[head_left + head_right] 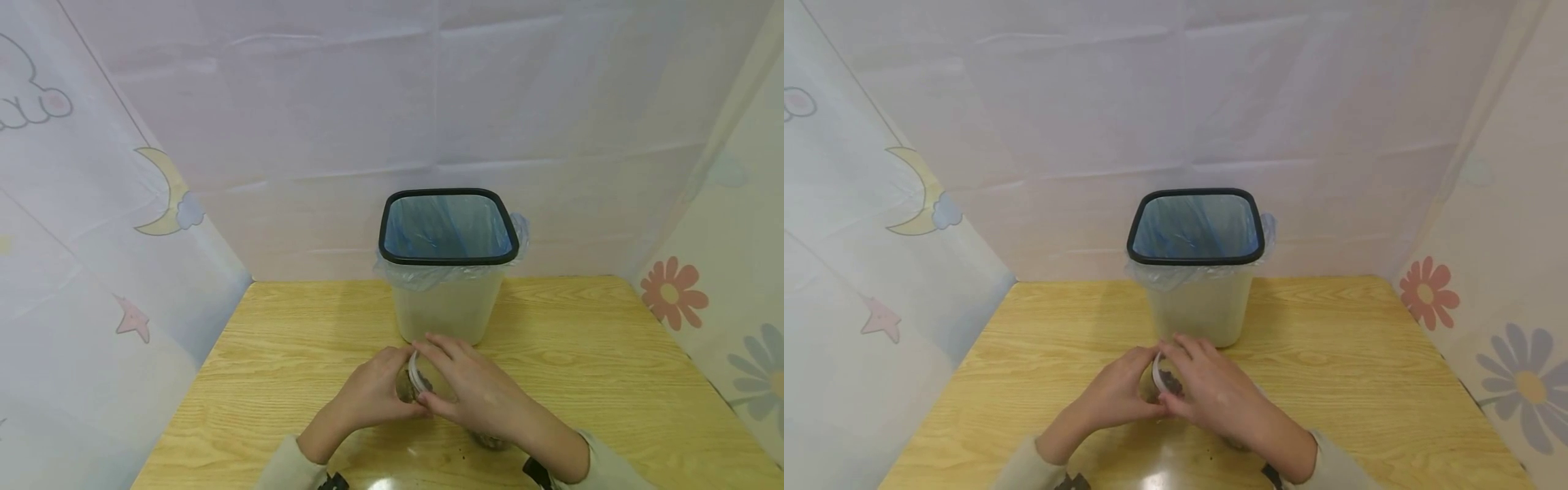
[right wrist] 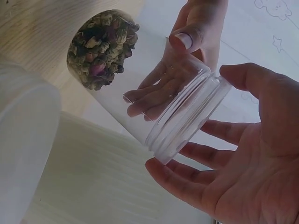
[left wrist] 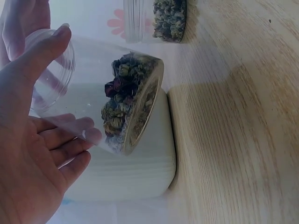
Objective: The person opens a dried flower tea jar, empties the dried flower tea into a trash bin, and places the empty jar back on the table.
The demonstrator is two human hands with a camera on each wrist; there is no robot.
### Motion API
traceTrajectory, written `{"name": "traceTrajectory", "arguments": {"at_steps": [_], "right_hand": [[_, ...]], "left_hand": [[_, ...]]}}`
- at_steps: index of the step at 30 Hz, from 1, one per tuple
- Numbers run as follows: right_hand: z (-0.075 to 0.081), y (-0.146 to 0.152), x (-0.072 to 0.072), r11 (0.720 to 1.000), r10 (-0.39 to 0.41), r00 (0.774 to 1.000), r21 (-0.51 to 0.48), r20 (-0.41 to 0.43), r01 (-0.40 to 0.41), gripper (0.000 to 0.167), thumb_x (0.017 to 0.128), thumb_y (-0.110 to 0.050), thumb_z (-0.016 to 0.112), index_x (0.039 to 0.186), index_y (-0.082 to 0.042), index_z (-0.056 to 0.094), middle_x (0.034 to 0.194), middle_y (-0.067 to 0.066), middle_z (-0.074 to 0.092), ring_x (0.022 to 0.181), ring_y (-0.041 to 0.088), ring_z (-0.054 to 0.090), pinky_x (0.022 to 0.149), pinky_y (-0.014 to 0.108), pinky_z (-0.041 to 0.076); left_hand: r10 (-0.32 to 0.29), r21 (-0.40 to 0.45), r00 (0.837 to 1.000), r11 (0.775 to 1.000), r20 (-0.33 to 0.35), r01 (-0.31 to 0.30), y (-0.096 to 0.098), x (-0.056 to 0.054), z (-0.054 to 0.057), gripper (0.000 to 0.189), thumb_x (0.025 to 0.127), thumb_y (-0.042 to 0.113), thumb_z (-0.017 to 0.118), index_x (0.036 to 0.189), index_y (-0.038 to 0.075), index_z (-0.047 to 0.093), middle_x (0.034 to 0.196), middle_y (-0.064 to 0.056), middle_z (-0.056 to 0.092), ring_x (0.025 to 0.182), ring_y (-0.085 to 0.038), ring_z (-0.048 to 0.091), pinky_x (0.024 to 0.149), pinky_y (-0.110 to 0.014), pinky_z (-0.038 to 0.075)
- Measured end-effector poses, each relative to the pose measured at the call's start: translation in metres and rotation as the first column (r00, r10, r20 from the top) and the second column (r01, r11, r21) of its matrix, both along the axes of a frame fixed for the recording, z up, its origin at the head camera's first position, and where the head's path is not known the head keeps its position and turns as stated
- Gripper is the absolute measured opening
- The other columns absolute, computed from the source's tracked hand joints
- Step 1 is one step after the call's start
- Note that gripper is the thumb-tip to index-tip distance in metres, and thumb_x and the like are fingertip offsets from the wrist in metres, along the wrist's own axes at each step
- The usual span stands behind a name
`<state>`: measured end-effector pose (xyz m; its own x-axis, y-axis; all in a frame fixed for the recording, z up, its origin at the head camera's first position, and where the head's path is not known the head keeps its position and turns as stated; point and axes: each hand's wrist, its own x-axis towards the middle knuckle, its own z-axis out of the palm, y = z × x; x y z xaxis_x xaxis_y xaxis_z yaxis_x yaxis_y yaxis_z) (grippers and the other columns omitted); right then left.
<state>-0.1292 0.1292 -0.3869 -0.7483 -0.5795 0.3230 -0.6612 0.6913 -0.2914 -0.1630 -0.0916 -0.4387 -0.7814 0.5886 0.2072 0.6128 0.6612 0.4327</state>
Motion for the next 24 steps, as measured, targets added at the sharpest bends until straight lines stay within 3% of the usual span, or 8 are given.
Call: {"name": "traceTrajectory", "arguments": {"at_steps": [10,24], "right_hand": [[0.0029,0.0007,0.0038,0.998,0.057,0.998,-0.006,-0.002,-0.057,0.066,0.089,-0.030,0.077,0.148,-0.017,0.051,0.146,0.010,0.051,0.129,0.030,0.054,0.093,0.046,0.056],[0.0048,0.0030,0.0062,0.989,0.150,0.988,-0.006,0.021,-0.150,0.069,0.088,-0.029,0.079,0.149,-0.021,0.049,0.151,0.005,0.045,0.135,0.025,0.048,0.097,0.041,0.055]], "left_hand": [[-0.034,-0.014,0.999,0.999,0.012,0.035,-0.0018,0.0013,0.0002,0.097,0.076,0.069,0.077,0.152,0.017,0.045,0.140,0.000,0.059,0.124,-0.018,0.059,0.096,-0.041,0.055],[-0.131,0.056,0.989,0.990,0.074,0.127,-0.0085,0.0002,0.0018,0.090,0.074,0.072,0.075,0.150,0.033,0.045,0.148,0.006,0.052,0.134,-0.017,0.052,0.107,-0.044,0.048]]}}
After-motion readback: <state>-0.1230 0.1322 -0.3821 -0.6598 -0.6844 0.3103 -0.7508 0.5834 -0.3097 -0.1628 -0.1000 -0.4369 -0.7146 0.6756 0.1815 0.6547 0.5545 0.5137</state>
